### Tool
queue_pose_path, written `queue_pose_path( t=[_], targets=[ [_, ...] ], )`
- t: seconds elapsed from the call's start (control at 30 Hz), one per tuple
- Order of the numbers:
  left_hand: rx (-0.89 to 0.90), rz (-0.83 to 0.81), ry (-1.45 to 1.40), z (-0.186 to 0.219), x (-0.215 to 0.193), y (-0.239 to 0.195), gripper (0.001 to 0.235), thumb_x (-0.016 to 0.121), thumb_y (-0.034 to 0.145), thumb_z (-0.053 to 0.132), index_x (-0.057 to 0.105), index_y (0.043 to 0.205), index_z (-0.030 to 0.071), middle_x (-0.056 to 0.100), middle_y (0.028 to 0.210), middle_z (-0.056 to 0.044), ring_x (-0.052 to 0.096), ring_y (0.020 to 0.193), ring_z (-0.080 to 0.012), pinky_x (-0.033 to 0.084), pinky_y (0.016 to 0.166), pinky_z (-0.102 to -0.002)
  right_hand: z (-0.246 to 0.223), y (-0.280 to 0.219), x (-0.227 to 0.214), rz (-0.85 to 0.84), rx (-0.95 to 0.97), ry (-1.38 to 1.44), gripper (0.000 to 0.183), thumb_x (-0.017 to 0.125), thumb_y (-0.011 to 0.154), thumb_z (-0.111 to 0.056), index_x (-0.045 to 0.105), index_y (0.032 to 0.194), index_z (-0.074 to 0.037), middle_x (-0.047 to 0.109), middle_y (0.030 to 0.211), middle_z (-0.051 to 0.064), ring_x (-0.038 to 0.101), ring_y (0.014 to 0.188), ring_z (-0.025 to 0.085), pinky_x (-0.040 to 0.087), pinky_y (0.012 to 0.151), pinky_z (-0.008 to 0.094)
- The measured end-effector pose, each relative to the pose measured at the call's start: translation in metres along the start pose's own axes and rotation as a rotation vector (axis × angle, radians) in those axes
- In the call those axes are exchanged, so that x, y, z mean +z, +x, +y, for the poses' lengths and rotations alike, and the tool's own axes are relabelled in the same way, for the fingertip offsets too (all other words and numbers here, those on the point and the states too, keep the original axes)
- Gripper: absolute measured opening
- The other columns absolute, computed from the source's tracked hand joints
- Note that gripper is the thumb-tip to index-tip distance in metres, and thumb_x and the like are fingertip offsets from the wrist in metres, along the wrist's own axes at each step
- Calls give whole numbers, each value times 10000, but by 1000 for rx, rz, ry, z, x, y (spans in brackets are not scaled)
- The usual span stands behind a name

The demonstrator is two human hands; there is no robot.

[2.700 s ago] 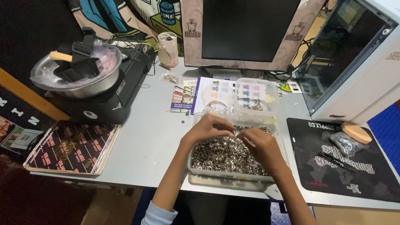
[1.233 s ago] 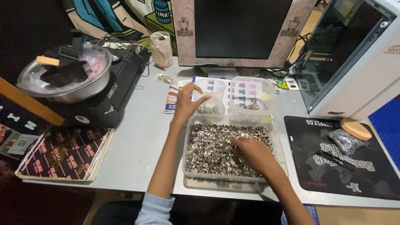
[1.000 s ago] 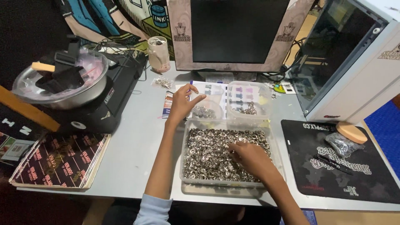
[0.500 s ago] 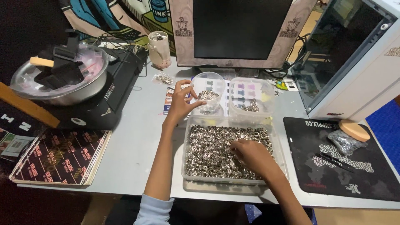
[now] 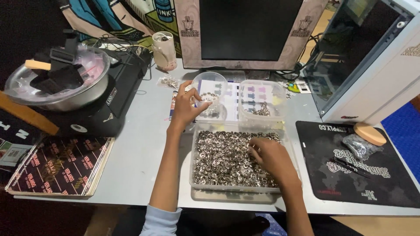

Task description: The person sorts a large quantity of small, silver-colored metal rings from a rectangular tray into a smaller, clear plastic container. They use both hands to scoop and transfer the rings, occasionally picking up individual pieces to place them carefully into the container.

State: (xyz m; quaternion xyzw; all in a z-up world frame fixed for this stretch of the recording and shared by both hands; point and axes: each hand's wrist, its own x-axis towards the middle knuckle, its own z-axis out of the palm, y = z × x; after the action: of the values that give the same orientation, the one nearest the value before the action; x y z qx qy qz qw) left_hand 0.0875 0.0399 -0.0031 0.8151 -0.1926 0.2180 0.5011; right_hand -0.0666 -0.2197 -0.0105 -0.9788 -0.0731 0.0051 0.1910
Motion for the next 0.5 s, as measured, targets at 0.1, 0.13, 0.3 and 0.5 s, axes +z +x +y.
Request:
queue_pose_path(
  t=[0.1,0.13,0.3,0.5],
  targets=[
    [-21,8,-26,-4,3,1,314,910,696,220,652,773,59,517,1378,-266,606,1161,-493,587,917,-457,11,-2,0,49,65,-58,212,585,944,-267,691,1095,-163,765,939,97,739,916,335,596,807,487],
    [-21,8,-26,-7,4,2,314,910,696,220,652,773,59,517,1378,-266,606,1161,-493,587,917,-457,9,-2,-2,48,65,-57,212,585,944,-267,691,1095,-163,765,939,97,739,916,335,596,807,487],
    [-27,16,54,-18,12,3,321,918,675,246,668,758,63,556,1310,-262,647,1111,-451,609,857,-391,3,-3,-8,97,185,-22,204,578,956,-253,723,1065,-159,773,905,85,740,902,321,595,812,457],
    [-65,160,21,-39,15,9,346,951,681,345,696,722,114,670,1045,-183,730,890,-343,612,689,-279,9,-2,-1,74,203,-27,206,588,952,-271,733,1077,-195,779,910,64,741,901,305,596,813,457]
  ],
)
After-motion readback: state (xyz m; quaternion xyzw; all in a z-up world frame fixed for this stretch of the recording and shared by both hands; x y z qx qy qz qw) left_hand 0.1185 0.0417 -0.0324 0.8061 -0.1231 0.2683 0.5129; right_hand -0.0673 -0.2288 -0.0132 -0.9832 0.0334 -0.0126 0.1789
